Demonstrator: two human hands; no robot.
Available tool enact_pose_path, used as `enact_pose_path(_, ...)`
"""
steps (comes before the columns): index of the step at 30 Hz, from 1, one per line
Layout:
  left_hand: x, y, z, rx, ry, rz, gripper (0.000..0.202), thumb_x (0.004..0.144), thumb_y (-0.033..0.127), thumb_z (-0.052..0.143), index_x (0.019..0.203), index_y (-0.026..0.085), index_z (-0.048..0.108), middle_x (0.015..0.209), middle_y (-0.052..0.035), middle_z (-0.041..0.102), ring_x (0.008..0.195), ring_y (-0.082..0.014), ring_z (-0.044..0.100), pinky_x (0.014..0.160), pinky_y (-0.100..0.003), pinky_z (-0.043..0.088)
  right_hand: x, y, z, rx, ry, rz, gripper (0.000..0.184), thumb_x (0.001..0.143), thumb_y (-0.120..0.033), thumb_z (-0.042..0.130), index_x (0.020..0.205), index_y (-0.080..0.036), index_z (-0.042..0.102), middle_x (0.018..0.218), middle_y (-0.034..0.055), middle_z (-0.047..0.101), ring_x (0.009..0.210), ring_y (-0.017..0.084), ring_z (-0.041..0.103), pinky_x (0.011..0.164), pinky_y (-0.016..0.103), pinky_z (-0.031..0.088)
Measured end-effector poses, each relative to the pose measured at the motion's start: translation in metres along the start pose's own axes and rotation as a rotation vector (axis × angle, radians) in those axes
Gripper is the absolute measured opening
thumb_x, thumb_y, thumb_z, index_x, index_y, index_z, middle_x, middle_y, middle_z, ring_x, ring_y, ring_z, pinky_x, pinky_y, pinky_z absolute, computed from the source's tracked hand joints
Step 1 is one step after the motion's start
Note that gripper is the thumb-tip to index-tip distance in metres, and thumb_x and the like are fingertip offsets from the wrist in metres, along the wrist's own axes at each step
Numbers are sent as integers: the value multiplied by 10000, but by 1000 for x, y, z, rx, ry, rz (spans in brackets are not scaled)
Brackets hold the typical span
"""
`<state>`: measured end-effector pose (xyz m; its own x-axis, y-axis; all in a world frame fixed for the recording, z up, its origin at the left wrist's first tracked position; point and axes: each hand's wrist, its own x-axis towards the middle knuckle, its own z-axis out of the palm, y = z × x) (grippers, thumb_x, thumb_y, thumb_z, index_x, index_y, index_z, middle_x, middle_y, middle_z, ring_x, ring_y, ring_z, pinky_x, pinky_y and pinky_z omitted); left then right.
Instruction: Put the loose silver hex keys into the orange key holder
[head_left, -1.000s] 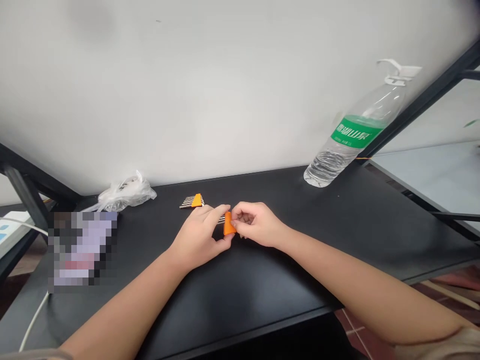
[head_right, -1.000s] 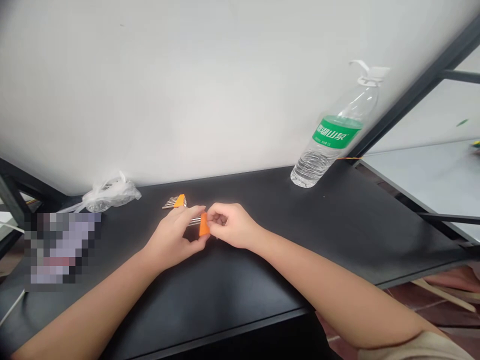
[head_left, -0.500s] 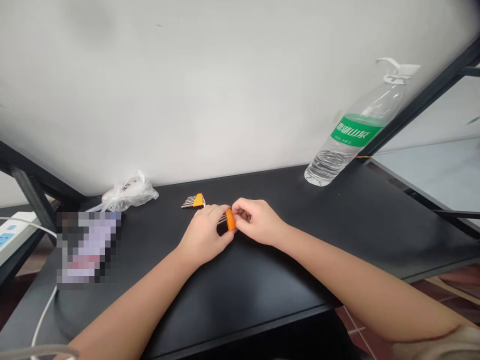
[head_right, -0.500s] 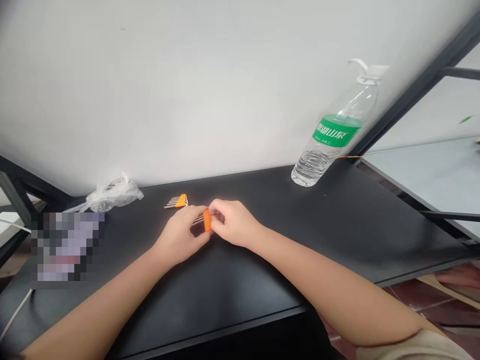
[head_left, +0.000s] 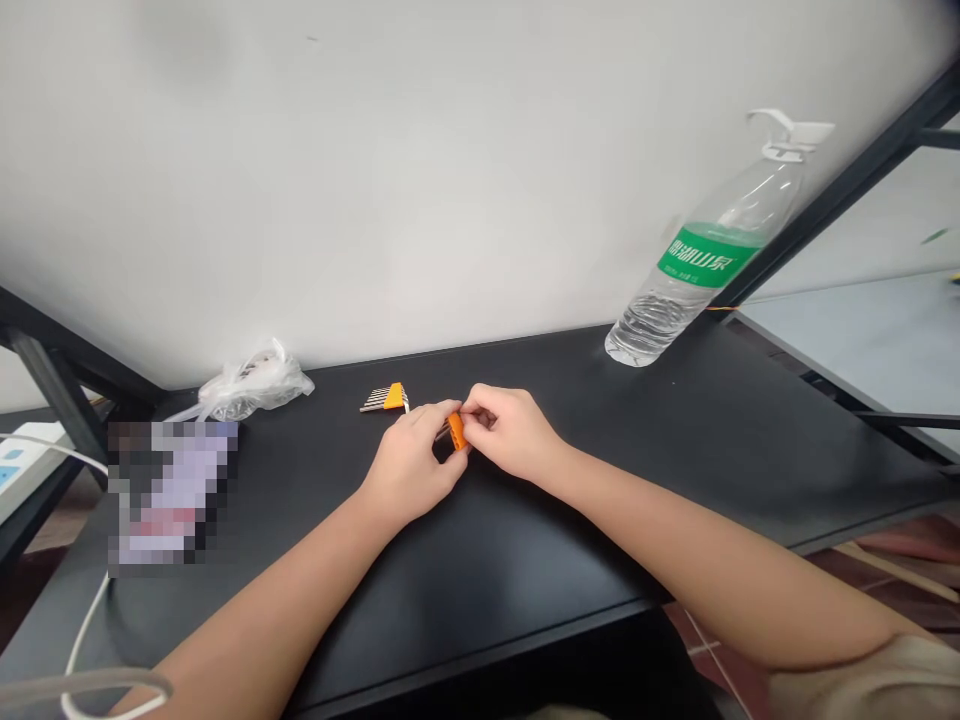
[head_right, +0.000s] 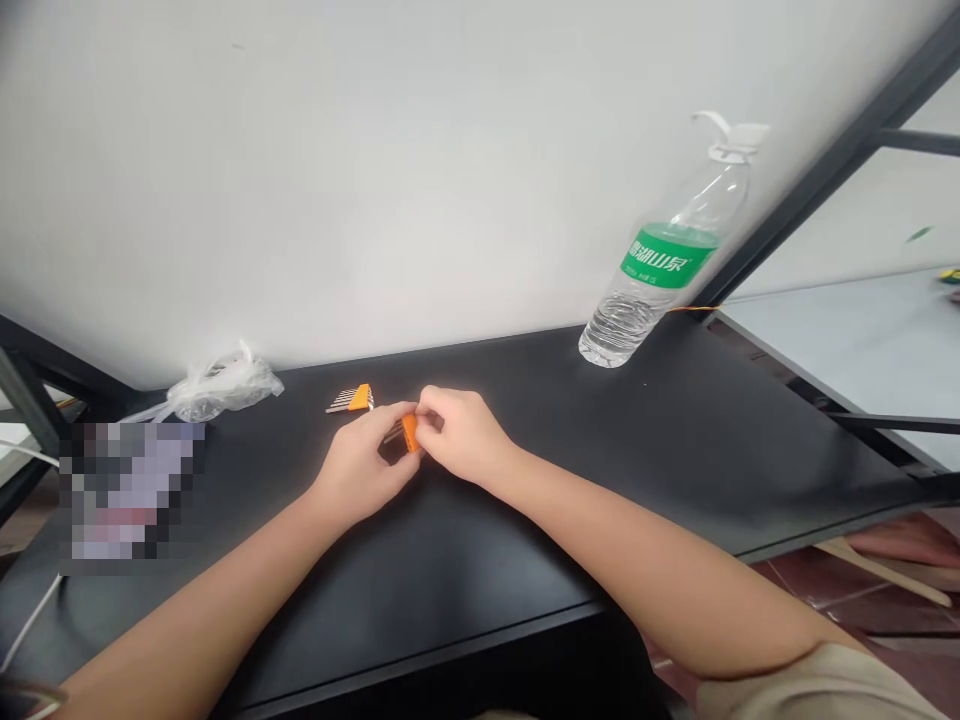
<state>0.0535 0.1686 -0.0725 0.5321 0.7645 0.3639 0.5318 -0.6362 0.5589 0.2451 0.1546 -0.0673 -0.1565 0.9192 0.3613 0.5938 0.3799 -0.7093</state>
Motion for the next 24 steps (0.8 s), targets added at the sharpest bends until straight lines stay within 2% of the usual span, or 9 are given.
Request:
enact_pose_path(10, 2, -5, -1, 42, 57, -74, 458, 851, 301, 699, 1298, 230, 631, 1253, -28, 731, 1085, -244, 714, 982, -394, 585, 14, 30, -9, -250, -3, -46, 168, 841, -115, 527, 728, -211, 449, 709, -17, 559, 642, 135, 485, 635, 264, 333)
enact_pose_path(16, 2, -10, -3, 44, 46, -129, 458, 871, 339, 677, 1316, 239, 630, 1203, -25, 743, 1014, -229, 726, 926, -367, 596, 23, 53, -16, -432, -62, 39, 186, 824, -99, 539, 710, -212, 445, 703, -1, 585, 656, 150, 501, 647, 274, 324)
enact_pose_path(20, 0, -15, -6, 45, 47, -158, 483, 866, 357, 679, 1333, 246, 626, 1165, -30, 751, 968, -233, 732, 872, -367, 608, 19, 54, -23, -488, -106, 78, 159, 823, -106, 543, 728, -212, 471, 730, 5, 608, 671, 153, 517, 633, 269, 316)
enact_pose_path(24, -1, -18, -9, 27, 65, -158, 478, 868, 356, 681, 1332, 256, 625, 1182, -27, 747, 984, -232, 730, 913, -382, 607, 12, 49, -33, -482, -170, 112, 122, 838, -146, 568, 749, -211, 516, 744, 5, 624, 696, 155, 545, 636, 263, 330)
